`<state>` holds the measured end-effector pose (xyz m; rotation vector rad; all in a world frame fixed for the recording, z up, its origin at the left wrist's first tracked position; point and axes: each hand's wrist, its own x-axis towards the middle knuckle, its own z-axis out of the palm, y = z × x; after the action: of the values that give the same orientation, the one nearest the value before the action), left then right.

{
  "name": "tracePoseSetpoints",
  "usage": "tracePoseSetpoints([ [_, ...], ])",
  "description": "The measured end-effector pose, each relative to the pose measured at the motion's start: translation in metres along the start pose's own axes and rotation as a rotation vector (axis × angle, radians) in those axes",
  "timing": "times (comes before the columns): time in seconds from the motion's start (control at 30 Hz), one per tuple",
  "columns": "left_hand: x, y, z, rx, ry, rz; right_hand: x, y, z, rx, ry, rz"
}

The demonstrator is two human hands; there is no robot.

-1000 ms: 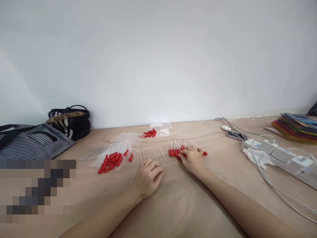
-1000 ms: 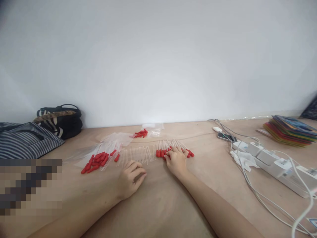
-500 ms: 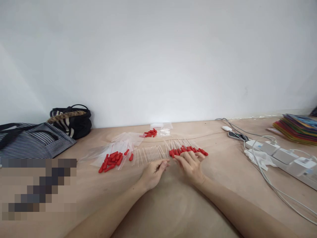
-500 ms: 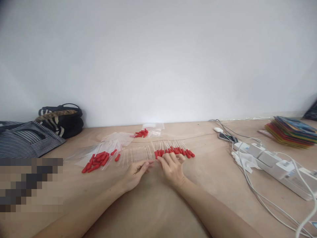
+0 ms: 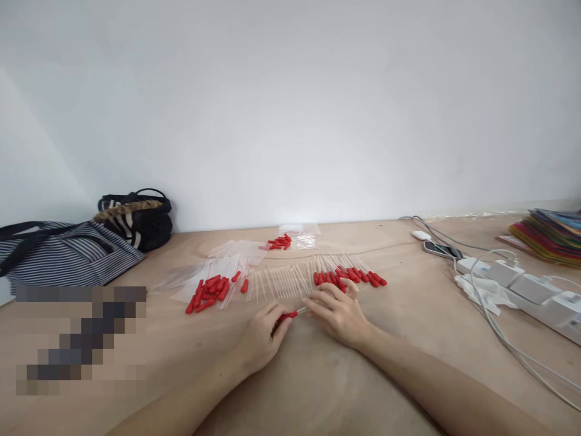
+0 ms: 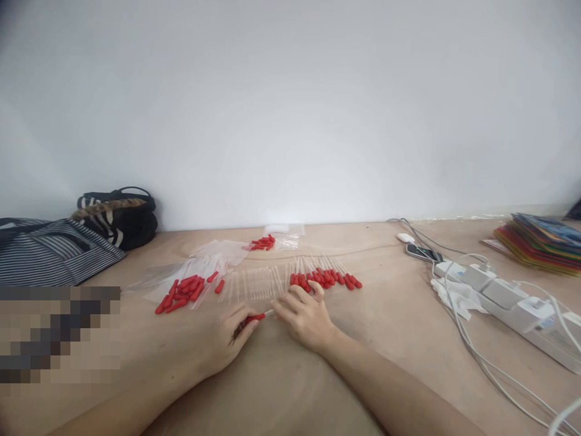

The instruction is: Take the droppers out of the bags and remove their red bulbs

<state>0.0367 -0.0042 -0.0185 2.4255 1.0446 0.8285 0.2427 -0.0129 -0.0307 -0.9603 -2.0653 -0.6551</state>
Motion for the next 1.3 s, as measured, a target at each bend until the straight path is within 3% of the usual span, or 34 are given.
tracePoseSetpoints([
  [0.23,0.002,-0.002,0.005,0.036,-0.013,0.046,-0.003,-0.003,0.002,0.121,-0.101,0.01],
  [0.47,0.002,0.002,-0.002,0.012,-0.032,0.026,-0.003,-0.003,-0.002,0.197,-0.167,0.005],
  [0.7,0.004,0.004,-0.003,-0.003,-0.029,0.016,-0.004,-0.003,-0.003,0.243,-0.171,0.021],
  [1.03,-0.011,-0.015,-0.033,0.093,0.078,-0.109,-0.014,0.012,-0.007,0.166,-0.138,0.217],
  [1.17,-0.013,-0.033,-0.044,0.16,0.274,-0.113,-0.015,0.011,0.0,0.189,-0.09,0.301],
  [1.3,-0.01,-0.058,-0.065,0.267,0.481,-0.222,-0.008,0.009,0.005,0.186,-0.002,0.382],
])
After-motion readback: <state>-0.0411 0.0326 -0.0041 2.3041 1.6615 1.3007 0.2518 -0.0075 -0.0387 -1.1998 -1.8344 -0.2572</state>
